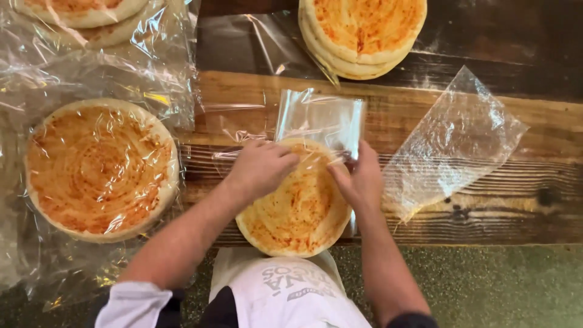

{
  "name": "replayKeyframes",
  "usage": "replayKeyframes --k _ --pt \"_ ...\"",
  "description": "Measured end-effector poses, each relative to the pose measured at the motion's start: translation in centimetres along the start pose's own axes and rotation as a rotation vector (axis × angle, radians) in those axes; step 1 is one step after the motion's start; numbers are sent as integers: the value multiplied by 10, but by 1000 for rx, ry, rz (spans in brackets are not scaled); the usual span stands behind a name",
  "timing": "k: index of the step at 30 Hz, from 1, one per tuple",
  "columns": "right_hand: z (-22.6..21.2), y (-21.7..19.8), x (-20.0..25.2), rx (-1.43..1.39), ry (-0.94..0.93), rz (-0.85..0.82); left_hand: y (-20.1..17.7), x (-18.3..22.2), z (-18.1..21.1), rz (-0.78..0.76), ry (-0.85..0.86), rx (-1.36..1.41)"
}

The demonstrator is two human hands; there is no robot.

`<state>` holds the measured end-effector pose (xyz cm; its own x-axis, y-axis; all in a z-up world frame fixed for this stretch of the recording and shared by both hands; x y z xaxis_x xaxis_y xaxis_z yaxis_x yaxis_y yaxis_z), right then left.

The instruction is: Bagging pre-sauced pizza bases into individual plastic bags for storage or sale.

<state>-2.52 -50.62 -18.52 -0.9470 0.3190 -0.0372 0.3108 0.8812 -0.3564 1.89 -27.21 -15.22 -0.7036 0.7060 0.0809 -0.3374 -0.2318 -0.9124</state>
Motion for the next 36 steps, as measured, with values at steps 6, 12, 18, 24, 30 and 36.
replayKeyframes --k 6,12,18,24,30,36 --pt "48 6 -22 933 -501 -115 51 93 -75 511 -503 -516" --pt "31 -44 79 999 -465 -338 101 174 -2 189 -710 -357" --pt "24 -66 92 355 194 -397 32 186 -1 24 -1124 702" --pt "-208 -57 17 -576 -266 -217 -277 207 18 971 -519 124" --pt "-339 8 87 -292 -640 -420 -304 342 47 1071 -468 148" --pt "-162 197 118 -268 -168 -1050 -111 487 -45 1022 -1429 227"
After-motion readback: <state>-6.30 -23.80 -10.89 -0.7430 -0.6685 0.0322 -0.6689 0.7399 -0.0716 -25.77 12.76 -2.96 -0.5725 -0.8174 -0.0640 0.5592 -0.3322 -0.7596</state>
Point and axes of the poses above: each hand's wrist, its own x-axis away from the middle knuckle, its own y-axis out of the palm, z = x × y, the point moved 9 cm from there along -x, towards the middle knuckle, and after that the axes turned 1 degree about z, right-handed, at the moved point
